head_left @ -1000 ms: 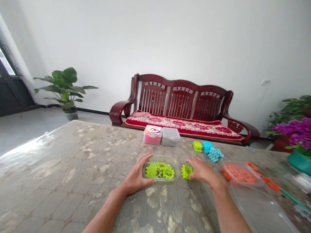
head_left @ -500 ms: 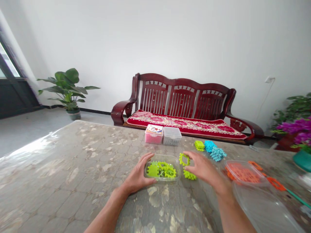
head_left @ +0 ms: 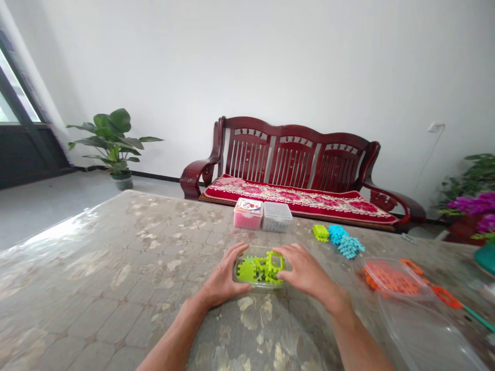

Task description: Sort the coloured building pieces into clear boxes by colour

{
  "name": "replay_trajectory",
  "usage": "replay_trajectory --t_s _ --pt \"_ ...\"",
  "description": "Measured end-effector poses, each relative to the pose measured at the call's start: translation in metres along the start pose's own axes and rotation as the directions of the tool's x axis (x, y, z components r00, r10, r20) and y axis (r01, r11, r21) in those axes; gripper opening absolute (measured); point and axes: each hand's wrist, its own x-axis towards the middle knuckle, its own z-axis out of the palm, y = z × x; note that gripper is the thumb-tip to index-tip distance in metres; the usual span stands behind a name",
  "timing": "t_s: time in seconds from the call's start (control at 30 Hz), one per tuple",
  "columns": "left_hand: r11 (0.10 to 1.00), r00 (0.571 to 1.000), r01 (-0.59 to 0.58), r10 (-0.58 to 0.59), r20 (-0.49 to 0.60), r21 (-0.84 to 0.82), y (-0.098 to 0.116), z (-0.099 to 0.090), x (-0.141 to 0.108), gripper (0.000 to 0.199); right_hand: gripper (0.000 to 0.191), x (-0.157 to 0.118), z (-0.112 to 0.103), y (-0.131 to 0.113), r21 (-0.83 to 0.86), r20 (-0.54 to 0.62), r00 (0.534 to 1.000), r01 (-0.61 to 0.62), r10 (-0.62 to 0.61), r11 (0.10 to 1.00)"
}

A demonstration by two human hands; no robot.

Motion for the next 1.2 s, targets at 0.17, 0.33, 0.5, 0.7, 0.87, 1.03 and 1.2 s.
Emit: replay_trajectory --t_s 0.17,0.33,0.5,0.7,0.87,1.03,1.2 --pt "1.0 1.0 -0.001 0.001 0.002 -0.004 0.0 0.0 0.0 0.089 0.05 -0.005 -0.004 0.01 -0.004 0.056 0.998 0.018 -0.018 1.0" --pt "1.0 1.0 0.002 -0.002 0.005 -0.002 -0.001 0.001 0.0 0.088 0.042 -0.007 -0.004 0.011 0.007 0.06 0.998 0.021 -0.021 1.0" --pt "1.0 1.0 -0.015 0.015 0.008 -0.018 -0.002 0.0 0.0 0.09 0.035 -0.006 0.009 0.012 0.007 0.09 0.994 0.058 -0.058 0.998" --pt "1.0 1.0 0.004 -0.004 0.012 -0.013 -0.001 0.0 0.0 0.089 0.038 -0.004 0.003 0.026 0.031 0.023 1.0 0.02 -0.021 0.999" --pt "0.999 0.999 0.039 -0.039 0.016 -0.026 0.004 -0.001 0.0 0.09 0.043 -0.011 -0.013 0.058 -0.033 -0.022 0.984 -0.177 0.176 0.984" --pt "0.999 0.999 0.038 -0.038 -0.002 -0.025 0.005 0.0 0.001 0.089 0.066 -0.02 -0.004 0.073 -0.204 0.185 0.926 -0.291 0.329 0.935" --pt "0.999 1.0 0.025 -0.025 -0.014 -0.029 0.003 0.001 0.001 0.089 0.065 -0.02 0.005 0.069 -0.298 0.189 0.909 -0.308 0.371 0.904"
